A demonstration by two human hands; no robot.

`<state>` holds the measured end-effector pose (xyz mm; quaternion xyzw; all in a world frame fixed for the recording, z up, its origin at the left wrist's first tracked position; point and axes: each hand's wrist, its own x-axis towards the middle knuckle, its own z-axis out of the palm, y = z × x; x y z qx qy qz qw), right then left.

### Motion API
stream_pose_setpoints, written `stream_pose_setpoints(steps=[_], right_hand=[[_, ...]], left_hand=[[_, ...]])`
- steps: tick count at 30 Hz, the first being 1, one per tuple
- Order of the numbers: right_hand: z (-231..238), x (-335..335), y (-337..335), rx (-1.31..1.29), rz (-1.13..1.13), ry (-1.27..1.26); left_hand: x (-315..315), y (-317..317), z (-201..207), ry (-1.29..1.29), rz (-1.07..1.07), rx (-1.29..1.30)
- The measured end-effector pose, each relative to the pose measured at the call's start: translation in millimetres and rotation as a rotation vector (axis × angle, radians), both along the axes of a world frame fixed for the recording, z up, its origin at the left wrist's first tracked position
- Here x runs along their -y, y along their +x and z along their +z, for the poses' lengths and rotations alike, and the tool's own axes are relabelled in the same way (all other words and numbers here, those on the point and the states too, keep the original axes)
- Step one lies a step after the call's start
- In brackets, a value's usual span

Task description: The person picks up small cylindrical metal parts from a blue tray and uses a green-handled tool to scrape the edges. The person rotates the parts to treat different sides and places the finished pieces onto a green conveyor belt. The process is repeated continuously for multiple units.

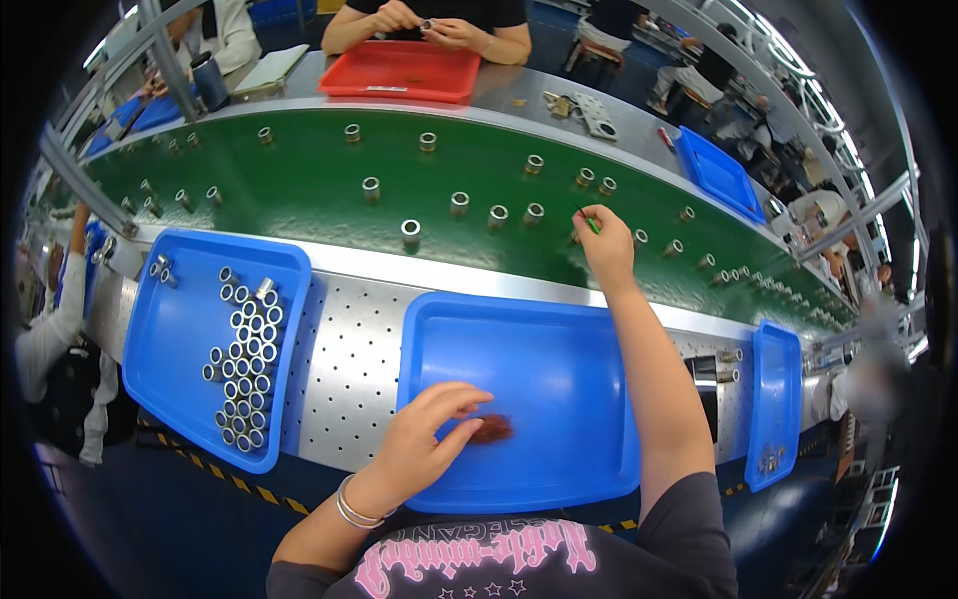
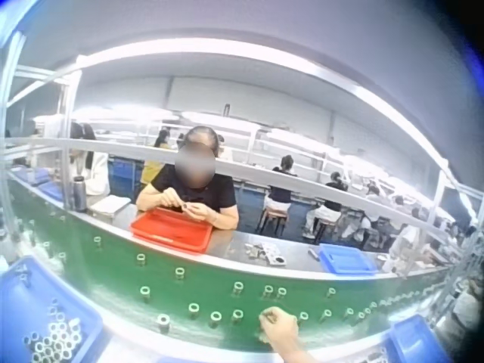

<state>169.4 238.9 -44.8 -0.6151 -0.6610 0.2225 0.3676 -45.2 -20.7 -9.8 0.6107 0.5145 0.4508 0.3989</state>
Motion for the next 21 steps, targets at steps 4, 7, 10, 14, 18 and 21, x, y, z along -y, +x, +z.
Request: stream_pose_setpoints(steps=[4, 7, 10, 14, 18, 21], right_hand=[[3.5, 24.9, -71.2, 0.045, 0.36, 0.057], [9.1, 43.4, -130.5, 0.205, 0.575, 0.122], [2.1, 38.3, -160.1, 0.319, 0.623, 0.204], [-10.3, 26.9, -167.8, 0.331, 0.61, 0.277], [26.7, 58.5, -147.3, -0.02, 0.693, 0.026], [50.4, 93.6, -105.4, -0.274, 0.821, -0.254]], left_hand=[[-1.2, -6.7, -4.9, -0.006, -0.019, -0.046], [-2.1, -10.5, -5.6, 0.047, 0.003, -0.059], [1.0, -14.0, -0.5, 0.003, 0.038, 0.012], [5.5, -24.9, -5.5, -0.075, 0.117, 0.156], [6.2, -35.1, -15.3, -0.116, 0.234, 0.374], [-3.7, -30.5, -6.6, -0.158, 0.329, 0.605]])
